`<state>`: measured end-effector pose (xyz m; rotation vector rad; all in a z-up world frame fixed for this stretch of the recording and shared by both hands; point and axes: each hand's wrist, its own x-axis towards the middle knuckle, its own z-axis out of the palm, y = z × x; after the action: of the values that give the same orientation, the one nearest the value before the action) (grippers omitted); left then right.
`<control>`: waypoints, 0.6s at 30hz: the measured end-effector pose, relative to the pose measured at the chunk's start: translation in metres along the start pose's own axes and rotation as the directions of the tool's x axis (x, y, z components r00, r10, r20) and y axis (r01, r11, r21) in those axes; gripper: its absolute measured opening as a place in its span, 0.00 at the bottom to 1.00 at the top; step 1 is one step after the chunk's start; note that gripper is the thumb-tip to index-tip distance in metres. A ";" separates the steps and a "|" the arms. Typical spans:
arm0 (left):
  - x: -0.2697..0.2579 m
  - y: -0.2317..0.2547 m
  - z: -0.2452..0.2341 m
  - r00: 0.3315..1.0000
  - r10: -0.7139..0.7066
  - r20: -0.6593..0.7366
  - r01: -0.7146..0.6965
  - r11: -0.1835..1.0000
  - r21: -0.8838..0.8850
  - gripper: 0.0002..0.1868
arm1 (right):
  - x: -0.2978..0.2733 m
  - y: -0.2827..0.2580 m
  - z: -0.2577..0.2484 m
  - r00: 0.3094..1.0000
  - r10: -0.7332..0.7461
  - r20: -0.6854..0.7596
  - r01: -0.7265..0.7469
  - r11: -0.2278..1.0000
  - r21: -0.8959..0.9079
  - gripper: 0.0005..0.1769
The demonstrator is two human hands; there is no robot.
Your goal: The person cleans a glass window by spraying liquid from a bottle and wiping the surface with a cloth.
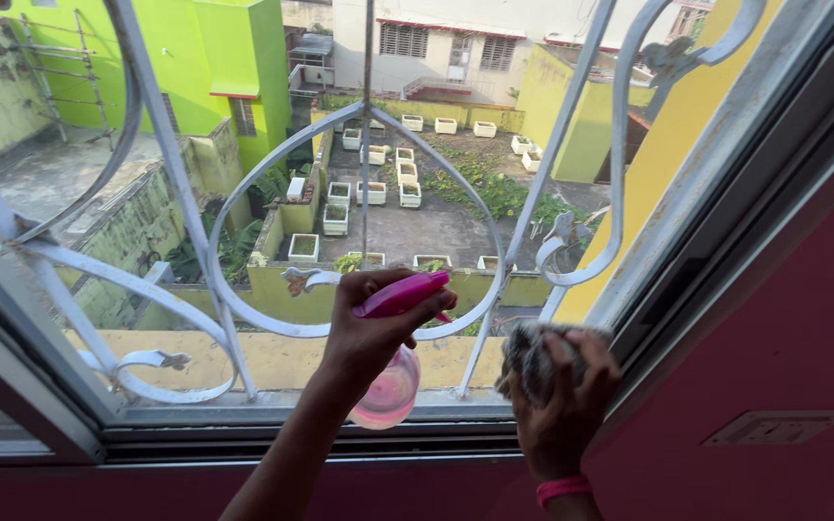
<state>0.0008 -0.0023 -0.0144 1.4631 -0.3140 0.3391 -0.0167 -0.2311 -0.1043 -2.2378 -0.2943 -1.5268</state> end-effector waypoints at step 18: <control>-0.002 0.001 0.022 0.999 -0.040 -0.015 0.041 0.999 0.002 0.20 | 0.026 0.006 -0.015 0.998 -0.018 -0.061 0.018 1.000 0.005 0.29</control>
<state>-0.0011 -0.0242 -0.0125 1.4670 -0.2714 0.3179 -0.0169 -0.2442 -0.0772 -2.1859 -0.3003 -1.5980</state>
